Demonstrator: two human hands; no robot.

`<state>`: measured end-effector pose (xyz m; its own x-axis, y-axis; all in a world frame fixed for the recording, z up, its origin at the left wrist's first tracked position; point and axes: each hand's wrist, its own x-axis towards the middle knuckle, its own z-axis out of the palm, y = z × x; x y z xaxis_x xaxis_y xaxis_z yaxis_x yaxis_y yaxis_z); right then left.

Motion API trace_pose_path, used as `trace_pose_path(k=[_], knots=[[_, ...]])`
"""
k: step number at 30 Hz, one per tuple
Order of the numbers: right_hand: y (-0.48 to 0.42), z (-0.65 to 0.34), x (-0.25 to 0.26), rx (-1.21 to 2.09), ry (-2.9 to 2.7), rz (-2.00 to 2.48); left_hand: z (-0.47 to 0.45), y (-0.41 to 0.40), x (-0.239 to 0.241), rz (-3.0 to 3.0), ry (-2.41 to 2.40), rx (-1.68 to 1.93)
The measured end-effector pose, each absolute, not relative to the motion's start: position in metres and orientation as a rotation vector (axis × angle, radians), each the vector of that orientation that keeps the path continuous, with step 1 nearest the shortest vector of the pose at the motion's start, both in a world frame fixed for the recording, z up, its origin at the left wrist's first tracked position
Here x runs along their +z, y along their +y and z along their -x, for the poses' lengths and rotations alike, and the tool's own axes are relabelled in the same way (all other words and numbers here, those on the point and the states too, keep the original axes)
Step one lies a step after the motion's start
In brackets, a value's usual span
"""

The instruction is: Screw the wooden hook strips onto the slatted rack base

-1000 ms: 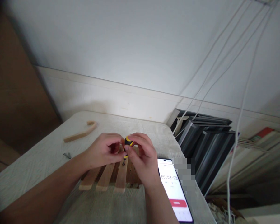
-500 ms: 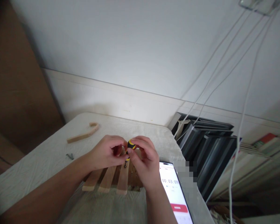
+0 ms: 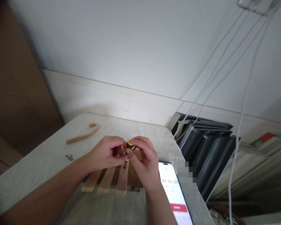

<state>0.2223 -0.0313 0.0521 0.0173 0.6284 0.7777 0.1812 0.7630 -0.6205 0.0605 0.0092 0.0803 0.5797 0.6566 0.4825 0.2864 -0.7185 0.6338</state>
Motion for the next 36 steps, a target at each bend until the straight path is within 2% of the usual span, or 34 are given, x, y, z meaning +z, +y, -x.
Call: trace_pose_path(k=[8,36], knots=[[-0.029,-0.2227,0.0516,0.389,-1.551,0.7,-0.0593,0.0112,0.081,-2.314,0.788,0.895],[-0.0308,-0.223,0.0528,0.357,-1.53,0.67,-0.0617,0.0108,0.0794,-2.414,0.732,0.988]])
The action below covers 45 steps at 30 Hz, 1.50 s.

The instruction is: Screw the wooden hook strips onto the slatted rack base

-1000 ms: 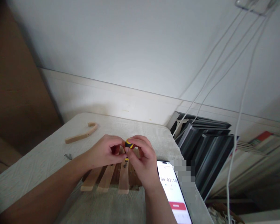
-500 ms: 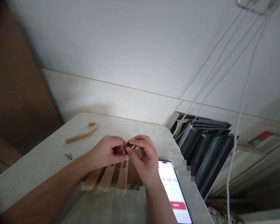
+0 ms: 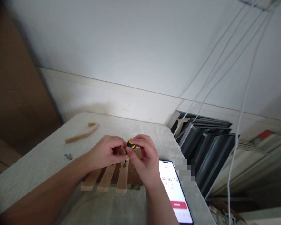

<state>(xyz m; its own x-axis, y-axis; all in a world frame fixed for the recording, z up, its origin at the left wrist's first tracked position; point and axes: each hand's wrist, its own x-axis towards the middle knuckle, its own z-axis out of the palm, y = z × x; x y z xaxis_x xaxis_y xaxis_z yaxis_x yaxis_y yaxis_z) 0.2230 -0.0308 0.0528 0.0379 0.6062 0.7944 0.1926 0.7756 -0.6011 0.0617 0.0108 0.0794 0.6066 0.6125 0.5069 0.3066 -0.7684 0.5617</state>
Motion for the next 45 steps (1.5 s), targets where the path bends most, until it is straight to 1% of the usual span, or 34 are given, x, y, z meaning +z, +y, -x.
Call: trace_pose_path(k=[14,21,27,33,45], knots=[[-0.0331,-0.2277,0.0529,0.375,-1.568,0.741,-0.0595,0.012,0.0806,-2.389,0.755,0.875],[-0.0297,-0.2272,0.0523,0.319,-1.55,0.746,-0.0585,0.0137,0.08,-2.312,0.737,0.952],[-0.0336,-0.2269,0.0558,0.341,-1.585,0.786,-0.0584,0.0132,0.0805,-2.321,0.713,0.944],[-0.0306,-0.2276,0.0533,0.275,-1.584,0.766,-0.0593,0.0131,0.0804,-2.34,0.714,0.945],[-0.0302,-0.2253,0.0536,0.382,-1.572,0.738,-0.06,0.0127,0.0801,-2.432,0.727,0.917]])
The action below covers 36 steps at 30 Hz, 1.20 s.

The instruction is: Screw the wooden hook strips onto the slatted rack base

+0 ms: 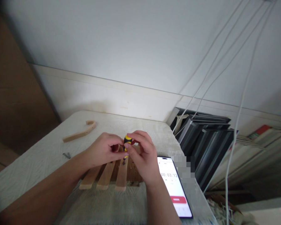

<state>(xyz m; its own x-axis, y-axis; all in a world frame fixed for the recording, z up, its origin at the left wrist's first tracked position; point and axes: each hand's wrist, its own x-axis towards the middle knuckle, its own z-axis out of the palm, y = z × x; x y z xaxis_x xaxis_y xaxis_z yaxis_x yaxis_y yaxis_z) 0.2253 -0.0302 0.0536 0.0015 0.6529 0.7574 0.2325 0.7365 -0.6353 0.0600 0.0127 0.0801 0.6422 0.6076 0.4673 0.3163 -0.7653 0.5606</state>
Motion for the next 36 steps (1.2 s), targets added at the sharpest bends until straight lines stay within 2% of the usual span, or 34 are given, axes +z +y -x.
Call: trace_pose_path(k=[10,15,20,36], knots=[[-0.0278,-0.2247,0.0507,0.374,-1.528,0.723,-0.0612,0.0131,0.0769,-2.448,0.722,0.899],[-0.0311,-0.2246,0.0519,0.474,-1.556,0.723,-0.0609,0.0121,0.0778,-2.457,0.732,0.873],[-0.0307,-0.2247,0.0535,0.374,-1.532,0.705,-0.0601,0.0122,0.08,-2.439,0.7,0.886],[-0.0341,-0.2258,0.0554,0.411,-1.622,0.769,-0.061,0.0125,0.0787,-2.455,0.688,0.885]])
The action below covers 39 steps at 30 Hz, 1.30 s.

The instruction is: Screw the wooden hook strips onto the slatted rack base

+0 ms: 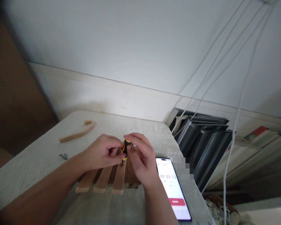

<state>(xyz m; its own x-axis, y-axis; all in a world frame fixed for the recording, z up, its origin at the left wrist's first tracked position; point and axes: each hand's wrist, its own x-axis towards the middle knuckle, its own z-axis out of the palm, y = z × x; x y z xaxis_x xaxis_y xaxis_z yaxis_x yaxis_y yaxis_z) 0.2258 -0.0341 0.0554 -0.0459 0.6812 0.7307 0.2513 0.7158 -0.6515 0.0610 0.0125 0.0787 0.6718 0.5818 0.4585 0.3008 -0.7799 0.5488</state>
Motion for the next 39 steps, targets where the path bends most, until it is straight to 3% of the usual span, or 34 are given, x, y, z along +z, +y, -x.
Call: trace_pose_path(k=[39], knots=[[-0.0311,-0.2241,0.052,0.364,-1.518,0.75,-0.0618,0.0111,0.0794,-2.382,0.811,0.924]])
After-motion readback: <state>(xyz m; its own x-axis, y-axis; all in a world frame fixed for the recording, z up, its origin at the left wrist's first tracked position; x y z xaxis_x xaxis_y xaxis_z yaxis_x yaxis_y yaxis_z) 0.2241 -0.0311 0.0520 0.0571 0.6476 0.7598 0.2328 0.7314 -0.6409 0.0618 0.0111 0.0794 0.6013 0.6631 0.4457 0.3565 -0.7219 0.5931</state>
